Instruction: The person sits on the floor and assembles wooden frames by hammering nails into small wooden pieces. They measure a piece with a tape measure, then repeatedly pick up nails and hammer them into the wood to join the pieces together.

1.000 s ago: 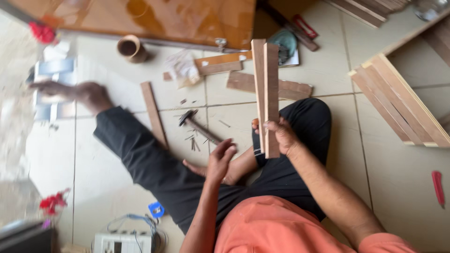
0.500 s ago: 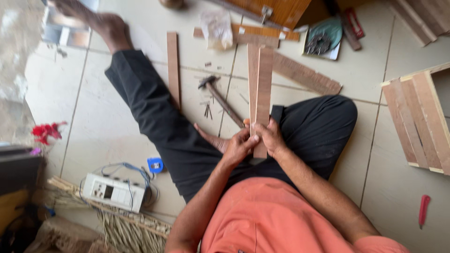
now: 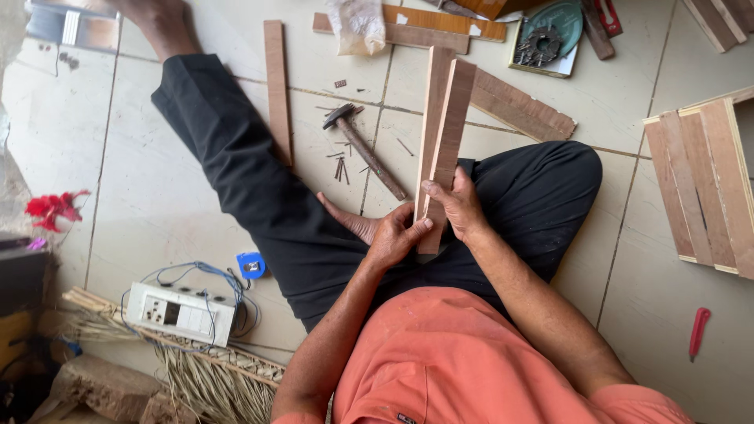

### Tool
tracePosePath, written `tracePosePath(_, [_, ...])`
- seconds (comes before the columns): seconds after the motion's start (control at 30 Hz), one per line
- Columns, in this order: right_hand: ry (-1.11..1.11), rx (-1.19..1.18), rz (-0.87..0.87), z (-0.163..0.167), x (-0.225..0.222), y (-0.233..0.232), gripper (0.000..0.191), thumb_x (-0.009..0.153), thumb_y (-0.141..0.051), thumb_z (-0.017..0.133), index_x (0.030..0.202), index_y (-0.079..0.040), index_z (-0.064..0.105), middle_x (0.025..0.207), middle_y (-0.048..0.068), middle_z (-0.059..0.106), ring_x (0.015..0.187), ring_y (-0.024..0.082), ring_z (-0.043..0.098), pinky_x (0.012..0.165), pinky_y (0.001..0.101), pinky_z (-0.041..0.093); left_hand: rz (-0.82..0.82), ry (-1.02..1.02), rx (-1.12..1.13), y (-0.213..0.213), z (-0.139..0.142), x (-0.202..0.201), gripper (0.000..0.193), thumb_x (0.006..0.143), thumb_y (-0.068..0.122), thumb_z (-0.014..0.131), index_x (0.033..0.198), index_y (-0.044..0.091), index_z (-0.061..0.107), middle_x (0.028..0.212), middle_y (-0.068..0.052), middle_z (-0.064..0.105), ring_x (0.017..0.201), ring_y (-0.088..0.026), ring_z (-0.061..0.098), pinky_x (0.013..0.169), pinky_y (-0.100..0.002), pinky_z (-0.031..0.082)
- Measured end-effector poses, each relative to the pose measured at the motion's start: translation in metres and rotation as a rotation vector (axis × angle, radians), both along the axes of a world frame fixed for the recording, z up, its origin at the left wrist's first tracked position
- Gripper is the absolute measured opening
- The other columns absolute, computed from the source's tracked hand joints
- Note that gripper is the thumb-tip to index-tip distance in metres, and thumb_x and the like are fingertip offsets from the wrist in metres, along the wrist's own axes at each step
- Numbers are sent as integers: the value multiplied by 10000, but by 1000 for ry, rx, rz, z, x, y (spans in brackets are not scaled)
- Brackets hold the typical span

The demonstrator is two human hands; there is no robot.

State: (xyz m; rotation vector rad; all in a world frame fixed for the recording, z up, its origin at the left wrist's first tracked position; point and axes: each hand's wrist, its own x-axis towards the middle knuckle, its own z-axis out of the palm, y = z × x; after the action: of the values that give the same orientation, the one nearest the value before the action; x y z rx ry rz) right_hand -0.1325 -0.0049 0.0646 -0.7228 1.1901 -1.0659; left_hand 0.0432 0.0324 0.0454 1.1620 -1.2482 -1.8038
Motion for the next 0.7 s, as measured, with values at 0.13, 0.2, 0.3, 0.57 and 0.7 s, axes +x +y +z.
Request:
tracePosePath(0.13, [-52,67,-78,-12,6,-6,635,834,-191,782,1364,-9,484,1220,150,655,1146,204,647,999,376,568,14,-38,64,0,0,-3,516,931,331,738,1254,-57,631,1023,-161,742,914,-188,710,773,-322,603])
tracePosePath(0.2, [-72,139,-109,-16,9,-10,571,839,-163,741,1345,-9,525,1195,155,663,1112,210,654,941,380,589,46,-21,141,0,-1,-4,505,923,323,738,1239,-56,630,999,-160,742,881,-190,712,747,-327,605])
tracePosePath(0.3, [-88,259,-135,-17,3,-18,492,833,-139,690,1296,-20,572,1163,147,676,1043,211,686,832,387,637,116,45,250,-1,-8,1,473,951,316,709,1239,-48,623,1000,-140,742,873,-169,719,756,-310,607])
tracePosePath(0.57, [114,47,-144,18,-119,-16,543,882,-124,737,1369,-19,520,1088,128,739,921,182,702,788,344,617,211,130,285,0,-40,15,423,1009,262,693,1225,-96,630,1009,-136,733,868,-153,694,776,-288,579])
tracePosePath(0.7, [310,-86,-293,30,-213,9,626,920,-61,738,1459,34,435,1190,181,674,1041,208,746,834,357,649,217,134,281,-3,-42,13,474,997,263,681,1316,-79,599,1050,-116,738,912,-139,705,807,-273,582])
